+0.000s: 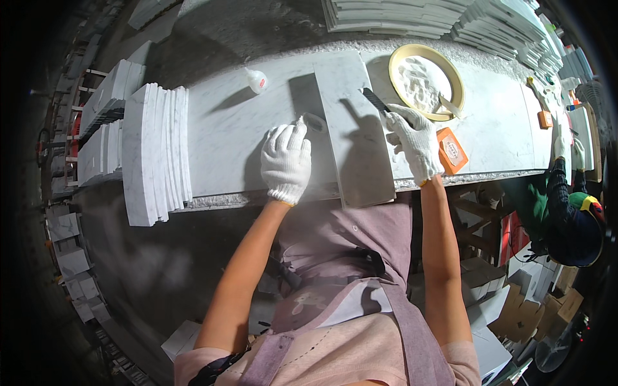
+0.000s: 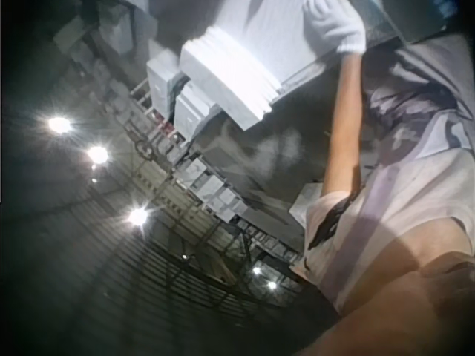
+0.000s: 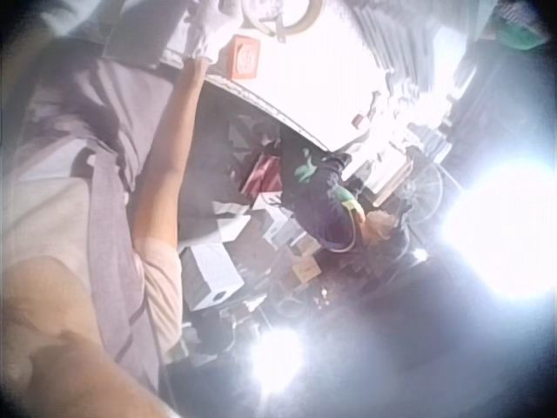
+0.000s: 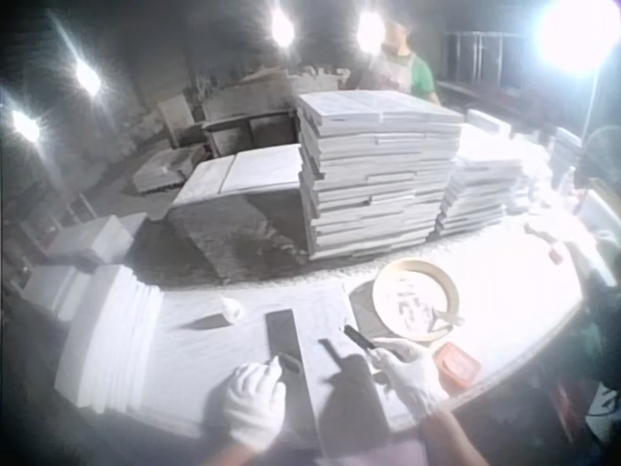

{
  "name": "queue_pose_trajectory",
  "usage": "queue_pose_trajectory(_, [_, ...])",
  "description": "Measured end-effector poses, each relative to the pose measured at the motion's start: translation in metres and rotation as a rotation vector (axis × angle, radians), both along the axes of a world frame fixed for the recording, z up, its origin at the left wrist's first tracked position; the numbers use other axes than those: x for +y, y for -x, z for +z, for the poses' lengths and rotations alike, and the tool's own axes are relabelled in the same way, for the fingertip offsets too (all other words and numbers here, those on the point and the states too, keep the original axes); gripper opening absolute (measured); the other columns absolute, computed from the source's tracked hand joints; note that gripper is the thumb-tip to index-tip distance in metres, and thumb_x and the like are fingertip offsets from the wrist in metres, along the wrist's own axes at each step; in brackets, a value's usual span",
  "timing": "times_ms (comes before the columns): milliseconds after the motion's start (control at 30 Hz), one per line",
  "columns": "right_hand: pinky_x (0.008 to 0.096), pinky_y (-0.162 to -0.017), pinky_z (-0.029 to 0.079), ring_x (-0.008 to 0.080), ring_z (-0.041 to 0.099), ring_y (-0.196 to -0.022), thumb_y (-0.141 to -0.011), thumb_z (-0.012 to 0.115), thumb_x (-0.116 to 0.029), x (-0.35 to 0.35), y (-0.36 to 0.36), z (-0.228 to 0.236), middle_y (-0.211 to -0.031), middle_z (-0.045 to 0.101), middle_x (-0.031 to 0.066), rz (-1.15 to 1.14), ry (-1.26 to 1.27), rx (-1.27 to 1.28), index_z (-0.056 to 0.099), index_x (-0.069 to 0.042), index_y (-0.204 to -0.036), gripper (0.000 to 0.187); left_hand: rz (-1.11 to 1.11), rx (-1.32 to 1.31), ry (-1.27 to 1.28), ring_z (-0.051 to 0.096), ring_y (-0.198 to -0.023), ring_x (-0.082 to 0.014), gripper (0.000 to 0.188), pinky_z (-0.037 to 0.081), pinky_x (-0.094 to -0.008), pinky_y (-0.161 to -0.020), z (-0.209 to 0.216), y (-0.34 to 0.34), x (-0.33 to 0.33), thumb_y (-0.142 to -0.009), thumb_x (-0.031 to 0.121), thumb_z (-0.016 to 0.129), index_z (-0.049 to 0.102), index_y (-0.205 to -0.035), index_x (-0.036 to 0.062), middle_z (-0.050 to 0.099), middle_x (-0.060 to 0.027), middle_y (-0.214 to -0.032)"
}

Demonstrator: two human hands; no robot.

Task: The person repeatedly scrapes and wipes the edges of rectangular white tiles using a small metal scraper and a cloth. They pick up tiles from a stack, scrape the edges, wipe with a cloth, and place them back on the stack. A bowl of white powder and an orange block are visible on the table.

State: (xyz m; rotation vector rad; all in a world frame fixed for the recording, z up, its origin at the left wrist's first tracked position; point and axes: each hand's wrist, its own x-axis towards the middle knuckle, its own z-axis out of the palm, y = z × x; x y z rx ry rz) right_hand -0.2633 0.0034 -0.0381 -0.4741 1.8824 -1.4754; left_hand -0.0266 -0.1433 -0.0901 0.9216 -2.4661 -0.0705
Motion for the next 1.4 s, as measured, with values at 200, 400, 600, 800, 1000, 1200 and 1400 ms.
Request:
queue_pose_trajectory(200, [0.0344,-0.081,0.055,0.0208,0.071,-0.092,-0.102,0.07,-0.026,-0.016,-0.019,-0.01,-0.105,0.077,0.0076,0.027,-0.142,0.36,0.076,-0.009,-0.127,0.03,0.001,-0.009,-0.031,0.06,-0.127,-0.0264,0.044,0.045,-0.0465,-0.119,0.0,0.0,-0.001,-0.094,0.02,0.072,0.071,-0.137,0.0141,0.069,-0.0055,-0.127])
queue_pose_trajectory(400, [0.0335,-0.078,0.058,0.0206,0.073,-0.084,-0.099,0.07,-0.017,-0.015,-0.023,-0.021,-0.105,0.079,0.0105,0.06,-0.084,0.904,0.076,-0.007,-0.123,0.027,-0.015,0.023,-0.004,0.06,-0.126,-0.0257,0.038,0.043,-0.0468,-0.119,-0.002,0.0,-0.003,-0.096,0.025,0.068,0.072,-0.132,0.0114,0.07,-0.0053,-0.122])
queue_pose_trajectory(600, [0.0238,-0.064,0.056,0.0086,0.072,-0.077,-0.103,0.07,-0.013,-0.01,-0.022,-0.019,-0.102,0.078,0.0042,-0.111,0.021,0.332,0.072,-0.007,-0.136,0.033,0.002,0.021,0.005,0.06,-0.128,-0.0261,0.039,0.043,-0.0475,-0.119,-0.008,-0.003,-0.003,-0.096,0.026,0.069,0.072,-0.132,0.0124,0.07,-0.0052,-0.126])
queue_pose_trajectory(800, [0.0239,-0.064,0.059,0.0146,0.074,-0.087,-0.102,0.075,-0.016,0.011,-0.01,-0.01,-0.109,0.076,0.0073,-0.048,0.427,-0.605,0.071,-0.004,-0.124,0.025,-0.007,0.008,0.013,0.06,-0.129,-0.0274,0.042,0.043,-0.0477,-0.119,-0.008,-0.005,-0.003,-0.095,0.027,0.07,0.071,-0.134,0.0127,0.069,-0.005,-0.128])
queue_pose_trajectory(1000, [0.0263,-0.068,0.062,0.0162,0.075,-0.094,-0.102,0.076,-0.022,0.004,-0.013,0.001,-0.106,0.075,0.0057,-0.014,0.308,-0.531,0.071,-0.005,-0.123,0.027,-0.017,0.019,0.007,0.06,-0.129,-0.0275,0.043,0.044,-0.0475,-0.119,-0.004,-0.005,-0.002,-0.094,0.023,0.071,0.07,-0.137,0.0142,0.069,-0.0058,-0.129])
queue_pose_trajectory(1200, [0.0227,-0.065,0.055,0.0086,0.067,-0.079,-0.105,0.063,-0.011,-0.003,-0.009,0.008,-0.096,0.071,0.0023,0.101,0.037,-0.032,0.058,-0.007,-0.147,0.043,-0.01,0.047,0.012,0.06,-0.129,-0.0274,0.044,0.044,-0.0471,-0.119,-0.007,-0.003,-0.002,-0.093,0.021,0.073,0.07,-0.137,0.0158,0.069,-0.0058,-0.129])
queue_pose_trajectory(1400, [0.0225,-0.062,0.05,0.0057,0.057,-0.071,-0.101,0.047,0.004,-0.03,-0.01,-0.014,-0.09,0.065,0.0002,0.226,0.026,0.17,0.059,-0.007,-0.152,0.053,-0.024,0.041,0.015,0.061,-0.125,-0.0262,0.039,0.044,-0.0468,-0.118,-0.004,-0.002,-0.003,-0.094,0.023,0.071,0.071,-0.131,0.012,0.07,-0.0054,-0.122])
